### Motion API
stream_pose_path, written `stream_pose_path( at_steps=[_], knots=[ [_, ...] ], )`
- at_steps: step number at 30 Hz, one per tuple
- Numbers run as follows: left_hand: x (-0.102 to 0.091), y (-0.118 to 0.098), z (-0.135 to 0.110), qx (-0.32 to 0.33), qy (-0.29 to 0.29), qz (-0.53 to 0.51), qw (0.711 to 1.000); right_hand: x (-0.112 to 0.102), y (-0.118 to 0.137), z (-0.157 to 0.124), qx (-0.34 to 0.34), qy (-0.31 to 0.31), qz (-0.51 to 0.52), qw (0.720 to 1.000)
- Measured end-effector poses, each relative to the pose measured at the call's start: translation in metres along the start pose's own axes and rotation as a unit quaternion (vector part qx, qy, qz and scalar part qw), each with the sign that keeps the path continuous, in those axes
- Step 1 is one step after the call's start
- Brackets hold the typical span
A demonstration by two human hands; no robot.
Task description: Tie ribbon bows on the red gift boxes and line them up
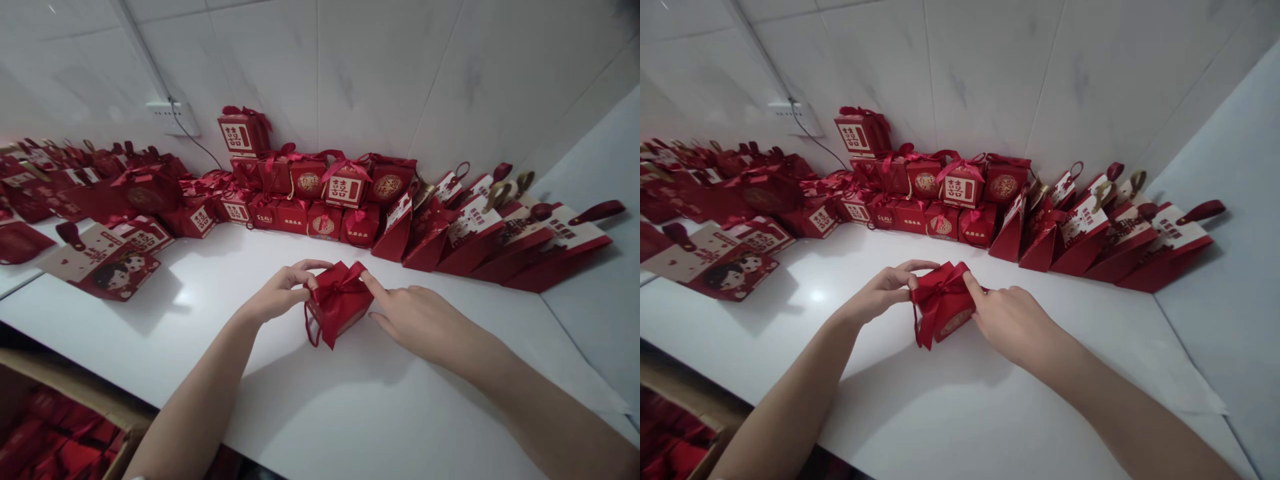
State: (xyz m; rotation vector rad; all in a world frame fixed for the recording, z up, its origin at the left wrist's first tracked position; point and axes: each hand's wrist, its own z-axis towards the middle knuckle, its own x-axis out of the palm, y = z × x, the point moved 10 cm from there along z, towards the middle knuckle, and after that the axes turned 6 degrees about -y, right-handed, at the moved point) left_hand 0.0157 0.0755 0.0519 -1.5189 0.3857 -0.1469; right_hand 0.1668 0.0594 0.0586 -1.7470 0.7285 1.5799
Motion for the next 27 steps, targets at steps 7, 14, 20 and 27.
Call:
stream_pose_path(
  at_steps=[7, 14, 20, 27],
  knots=[
    [-0.016, 0.000, 0.001, -0.010, -0.087, -0.002, 0.996, 0.001, 0.000, -0.001, -0.002, 0.005, -0.018, 1.000],
    [-0.035, -0.007, -0.001, 0.031, -0.152, 0.029, 0.987, -0.007, 0.001, -0.002, 0.000, -0.021, -0.040, 0.999],
    [-0.038, -0.007, -0.002, 0.019, -0.177, 0.042, 0.983, -0.010, 0.003, -0.004, 0.006, -0.027, -0.046, 0.999],
    [-0.034, -0.014, -0.002, 0.046, -0.188, 0.053, 0.980, -0.009, 0.008, -0.006, 0.002, -0.033, -0.045, 0.998]
  ],
)
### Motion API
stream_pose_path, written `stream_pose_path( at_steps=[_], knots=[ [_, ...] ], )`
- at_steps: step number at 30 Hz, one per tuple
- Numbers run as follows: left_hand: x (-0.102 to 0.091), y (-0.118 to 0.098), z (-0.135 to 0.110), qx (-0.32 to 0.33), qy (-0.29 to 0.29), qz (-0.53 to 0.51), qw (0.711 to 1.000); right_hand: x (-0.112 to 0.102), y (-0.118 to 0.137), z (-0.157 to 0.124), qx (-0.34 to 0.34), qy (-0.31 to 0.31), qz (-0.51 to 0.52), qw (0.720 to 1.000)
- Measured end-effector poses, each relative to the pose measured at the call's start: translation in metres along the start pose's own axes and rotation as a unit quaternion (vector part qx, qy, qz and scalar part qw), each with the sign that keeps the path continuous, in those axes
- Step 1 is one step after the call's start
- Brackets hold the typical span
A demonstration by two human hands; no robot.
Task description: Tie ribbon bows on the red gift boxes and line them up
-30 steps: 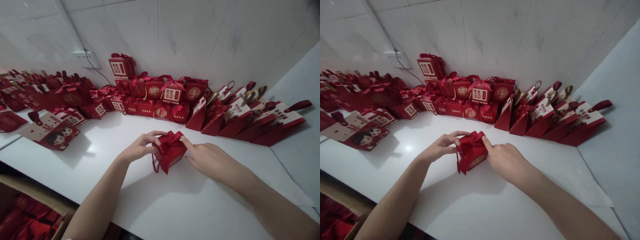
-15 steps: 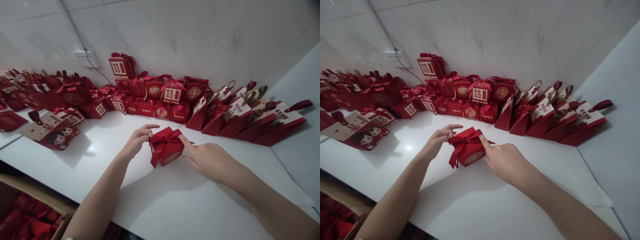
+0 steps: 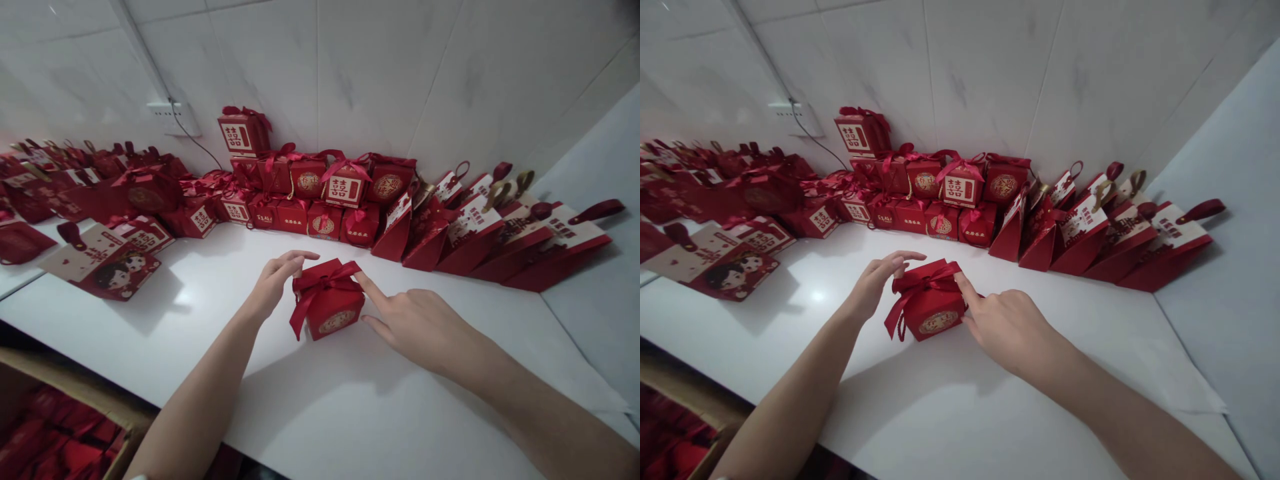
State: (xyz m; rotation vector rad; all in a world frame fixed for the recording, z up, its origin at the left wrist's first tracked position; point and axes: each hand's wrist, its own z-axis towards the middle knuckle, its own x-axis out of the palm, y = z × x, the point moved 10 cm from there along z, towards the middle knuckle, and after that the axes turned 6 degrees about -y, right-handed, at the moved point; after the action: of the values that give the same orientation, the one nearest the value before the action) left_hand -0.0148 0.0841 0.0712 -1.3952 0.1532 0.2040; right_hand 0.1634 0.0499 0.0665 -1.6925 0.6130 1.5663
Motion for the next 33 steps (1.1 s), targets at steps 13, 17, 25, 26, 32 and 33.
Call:
stream_pose_path(
  at_steps=[13, 17, 25, 26, 32, 33],
  knots=[
    [-0.001, -0.003, -0.003, -0.001, -0.014, 0.018, 1.000, -0.003, 0.005, -0.005, -0.018, 0.033, 0.015, 0.999],
    [-0.005, -0.007, -0.002, 0.023, -0.030, 0.019, 0.999, -0.005, 0.003, -0.004, -0.007, 0.019, 0.013, 1.000],
    [-0.025, -0.012, -0.003, 0.096, -0.109, -0.007, 0.989, -0.002, -0.008, 0.006, 0.033, -0.001, 0.005, 0.999],
    [-0.026, -0.012, -0.003, 0.100, -0.111, -0.011, 0.989, -0.002, -0.008, 0.005, 0.033, 0.001, 0.006, 0.999],
    [-0.027, -0.006, 0.001, 0.077, -0.106, 0.035, 0.991, -0.003, -0.005, 0.004, 0.027, -0.006, 0.012, 1.000],
    [-0.027, -0.004, 0.002, 0.074, -0.107, 0.040, 0.991, -0.003, -0.005, 0.006, 0.029, -0.012, 0.014, 0.999]
  ],
)
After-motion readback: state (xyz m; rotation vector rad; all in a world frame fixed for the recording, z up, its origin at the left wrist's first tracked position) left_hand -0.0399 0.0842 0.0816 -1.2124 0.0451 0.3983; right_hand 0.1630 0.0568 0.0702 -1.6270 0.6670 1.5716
